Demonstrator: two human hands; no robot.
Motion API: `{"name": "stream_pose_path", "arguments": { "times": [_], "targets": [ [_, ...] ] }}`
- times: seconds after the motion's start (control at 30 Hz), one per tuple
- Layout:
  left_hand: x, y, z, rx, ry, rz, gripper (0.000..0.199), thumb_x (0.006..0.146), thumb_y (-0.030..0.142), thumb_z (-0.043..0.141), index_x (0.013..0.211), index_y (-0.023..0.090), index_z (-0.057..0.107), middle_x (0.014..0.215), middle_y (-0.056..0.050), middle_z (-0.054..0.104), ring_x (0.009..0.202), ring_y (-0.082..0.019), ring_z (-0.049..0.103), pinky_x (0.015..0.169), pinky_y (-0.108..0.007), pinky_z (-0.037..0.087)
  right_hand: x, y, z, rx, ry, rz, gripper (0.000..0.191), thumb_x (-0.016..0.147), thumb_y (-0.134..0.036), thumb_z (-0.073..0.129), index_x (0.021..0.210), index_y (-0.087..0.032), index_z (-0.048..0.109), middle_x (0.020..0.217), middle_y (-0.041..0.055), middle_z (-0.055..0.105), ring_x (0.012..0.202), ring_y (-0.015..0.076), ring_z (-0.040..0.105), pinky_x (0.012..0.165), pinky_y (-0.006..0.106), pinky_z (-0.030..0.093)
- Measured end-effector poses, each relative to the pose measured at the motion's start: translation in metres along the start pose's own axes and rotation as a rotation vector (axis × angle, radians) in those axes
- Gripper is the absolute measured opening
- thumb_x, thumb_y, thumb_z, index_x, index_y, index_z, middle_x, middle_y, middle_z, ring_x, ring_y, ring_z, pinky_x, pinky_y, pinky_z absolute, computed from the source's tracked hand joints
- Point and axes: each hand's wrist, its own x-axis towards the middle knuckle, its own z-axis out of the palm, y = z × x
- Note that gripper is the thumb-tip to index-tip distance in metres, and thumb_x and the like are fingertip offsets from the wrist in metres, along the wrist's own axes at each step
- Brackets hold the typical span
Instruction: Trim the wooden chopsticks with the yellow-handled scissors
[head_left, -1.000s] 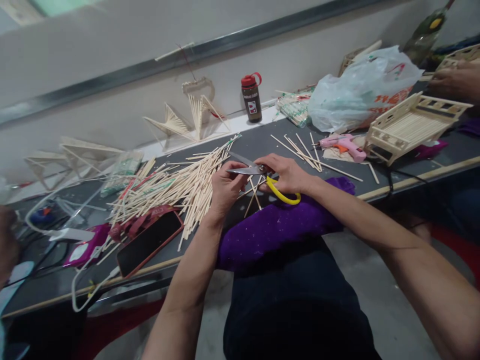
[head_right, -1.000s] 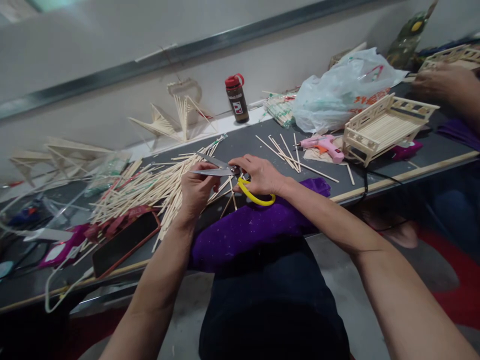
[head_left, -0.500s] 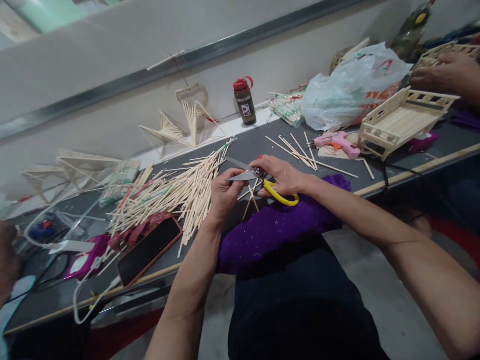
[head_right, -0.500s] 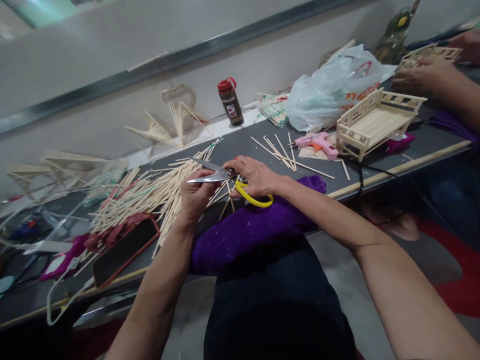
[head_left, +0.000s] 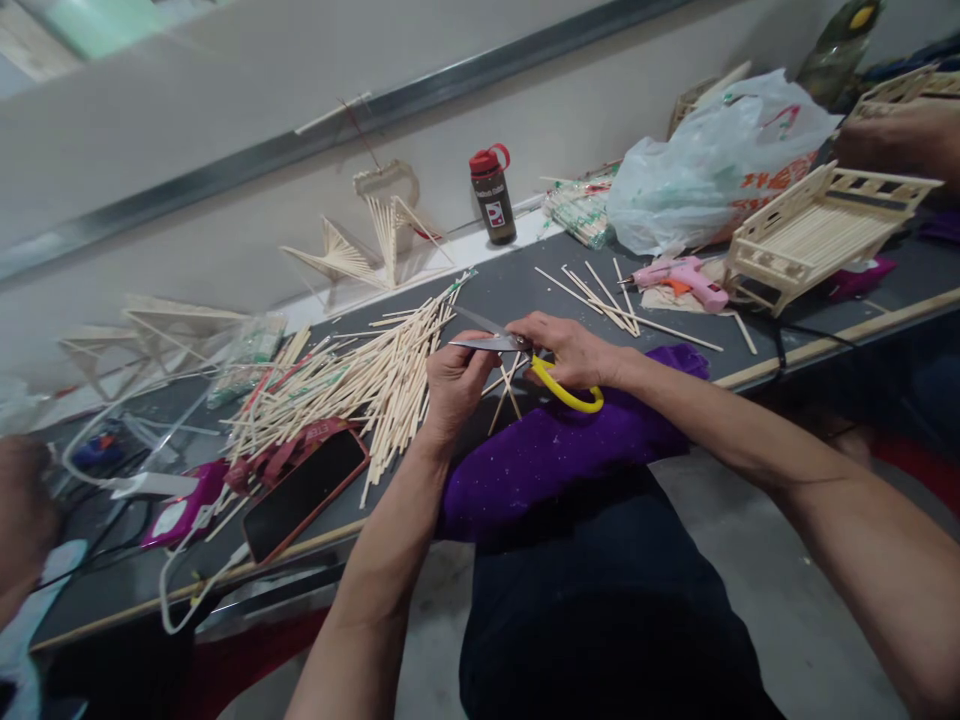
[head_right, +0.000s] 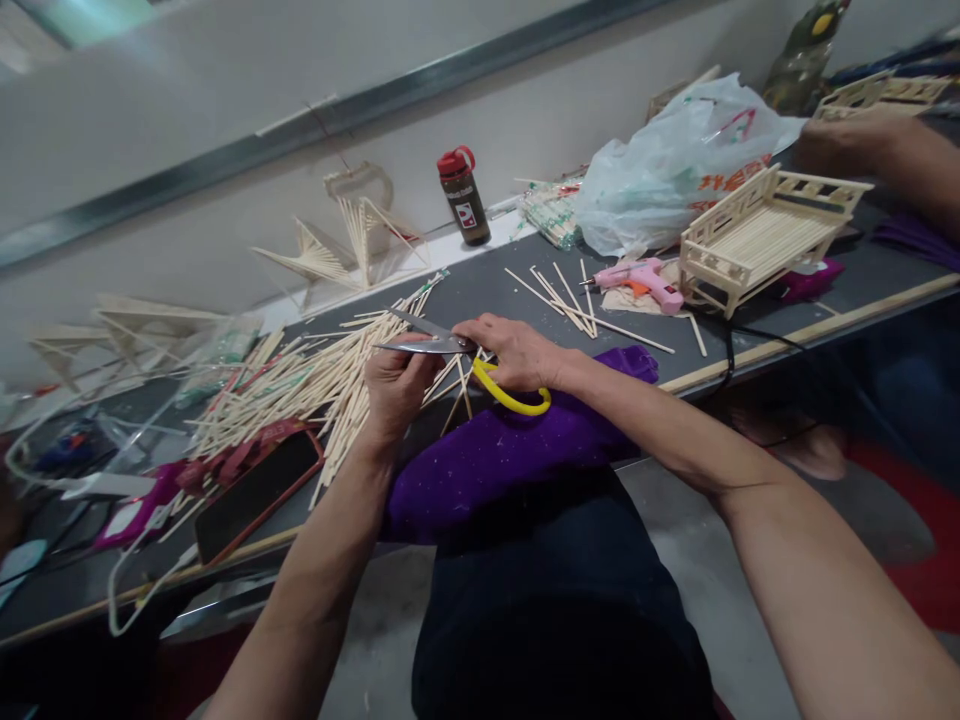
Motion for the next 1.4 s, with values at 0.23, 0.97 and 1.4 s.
{"name": "stream_pose_path", "arguments": {
  "times": [0.23,0.97,1.4],
  "targets": [
    [0.0024,-0.0005,0.0021,0.018,0.021,0.015,0.021,0.088,0.040,0.064,0.084,0.021,0.070,0.064,0.000,0.065,0.053,-0.010,0.055,0.050,-0.023,0.042,0.0015,0.0009,0.0035,-0.074,0.003,0.046,0.058,0.068,-0.012,0.056,0.125,-0.021,0.053,0.110,0.0090,0.061,0.098,0.0242,0.056,0.087,0.037,0.045],
    [0.0057,0.0006,0.0025,0.058,0.045,0.008,0.016,0.086,0.033,0.065,0.079,0.019,0.068,0.061,0.002,0.062,0.051,-0.008,0.051,0.050,-0.020,0.038,0.0010,0.0007,0.0032,-0.152,0.027,0.041,0.057,0.070,-0.009,0.055,0.126,-0.019,0.052,0.105,0.0083,0.063,0.090,0.0211,0.056,0.081,0.032,0.045],
    [0.0002,0.0039,0.0093,0.122,0.009,0.066,0.023,0.091,0.037,0.058,0.088,0.018,0.070,0.064,0.000,0.066,0.055,-0.010,0.057,0.054,-0.021,0.042,0.0047,0.0053,0.0014,-0.147,0.113,-0.049,0.054,0.076,-0.034,0.066,0.125,-0.020,0.049,0.108,0.0085,0.055,0.095,0.0218,0.051,0.085,0.038,0.044]
  ]
}}
